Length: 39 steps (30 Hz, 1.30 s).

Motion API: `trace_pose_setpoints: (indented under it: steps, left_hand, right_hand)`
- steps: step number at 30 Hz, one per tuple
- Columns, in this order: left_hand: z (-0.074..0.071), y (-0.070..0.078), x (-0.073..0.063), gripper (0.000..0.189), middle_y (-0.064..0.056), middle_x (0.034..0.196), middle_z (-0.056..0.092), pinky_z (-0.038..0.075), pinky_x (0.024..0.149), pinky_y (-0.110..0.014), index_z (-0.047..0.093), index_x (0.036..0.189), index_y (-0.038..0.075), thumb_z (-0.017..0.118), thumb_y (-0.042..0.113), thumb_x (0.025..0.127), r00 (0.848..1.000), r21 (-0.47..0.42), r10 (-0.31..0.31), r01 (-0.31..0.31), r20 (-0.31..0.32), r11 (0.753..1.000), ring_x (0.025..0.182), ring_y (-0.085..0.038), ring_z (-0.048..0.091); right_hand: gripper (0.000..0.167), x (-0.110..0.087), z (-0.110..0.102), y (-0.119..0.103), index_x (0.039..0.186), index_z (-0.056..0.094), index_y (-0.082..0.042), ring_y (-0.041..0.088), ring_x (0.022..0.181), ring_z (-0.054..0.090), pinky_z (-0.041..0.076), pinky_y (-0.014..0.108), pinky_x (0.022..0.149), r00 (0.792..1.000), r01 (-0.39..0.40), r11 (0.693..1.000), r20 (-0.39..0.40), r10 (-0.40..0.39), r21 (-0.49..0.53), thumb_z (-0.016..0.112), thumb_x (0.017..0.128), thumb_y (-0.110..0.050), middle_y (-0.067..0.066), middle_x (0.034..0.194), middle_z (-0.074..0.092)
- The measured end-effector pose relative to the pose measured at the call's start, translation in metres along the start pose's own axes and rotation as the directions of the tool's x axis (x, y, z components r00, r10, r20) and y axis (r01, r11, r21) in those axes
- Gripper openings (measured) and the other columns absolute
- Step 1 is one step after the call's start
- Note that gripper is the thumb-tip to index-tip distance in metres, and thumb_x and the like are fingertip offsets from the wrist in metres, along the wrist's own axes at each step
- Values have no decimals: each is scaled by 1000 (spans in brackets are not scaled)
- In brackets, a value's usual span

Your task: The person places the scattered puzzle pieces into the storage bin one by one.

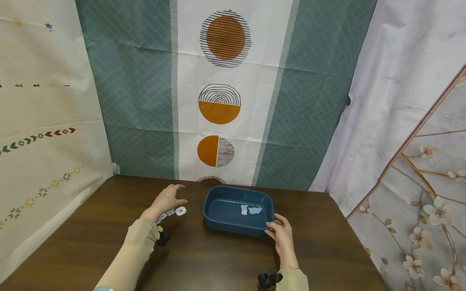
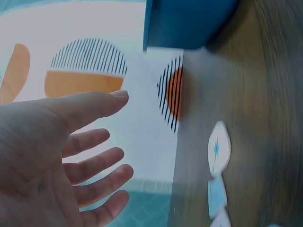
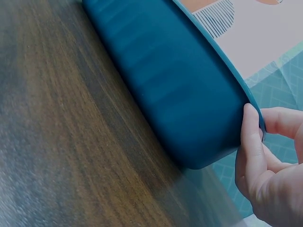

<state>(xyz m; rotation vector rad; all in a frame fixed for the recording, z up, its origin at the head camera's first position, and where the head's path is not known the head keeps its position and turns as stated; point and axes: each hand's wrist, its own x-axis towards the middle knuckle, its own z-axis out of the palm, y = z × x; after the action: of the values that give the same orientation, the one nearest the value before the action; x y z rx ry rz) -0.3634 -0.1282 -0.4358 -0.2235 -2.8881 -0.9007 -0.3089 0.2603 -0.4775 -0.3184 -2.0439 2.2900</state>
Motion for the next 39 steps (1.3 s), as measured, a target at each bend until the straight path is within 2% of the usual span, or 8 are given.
trace_pose_setpoints:
  steps: [8,16,25,33,39]
  left_hand:
    - [-20,-32,-19,60,-33,137,47,46,95,-58,50,136,-5,74,16,85,999,0,4,-4,52,1000,123,-52,47]
    - [-23,-61,-30,61,-33,134,48,47,95,-57,51,134,-7,76,14,83,994,-7,35,-34,107,999,120,-51,49]
    - [-29,-77,-42,63,-35,133,48,42,99,-60,53,130,-10,81,10,77,978,-16,83,-81,192,997,124,-54,44]
    - [-23,-90,-43,62,-35,140,43,39,102,-62,51,133,-9,78,14,83,954,-59,105,-92,280,994,129,-54,39]
    - [-24,-94,-43,62,-40,145,31,37,101,-65,52,134,-8,78,16,83,934,-63,109,-93,341,994,132,-60,29]
  right_hand:
    - [58,0,1,0,143,30,7,4,67,50,54,16,65,1000,4,1000,-2,-4,1,57,92,3,-5,83,47]
    - [56,2,0,1,141,33,7,5,67,50,54,16,66,1000,7,1000,-16,-7,-9,56,90,4,-5,83,47]
    - [59,2,-1,5,144,30,7,4,67,50,54,16,65,1000,5,1000,-12,-5,-2,57,91,4,-5,82,47]
    - [59,1,-2,6,144,29,7,3,67,50,54,15,65,1000,3,1000,-4,-3,5,56,92,3,-5,82,47]
    - [58,1,0,5,143,31,8,4,66,50,54,16,65,1000,7,1000,-18,-7,1,57,91,5,-4,82,47]
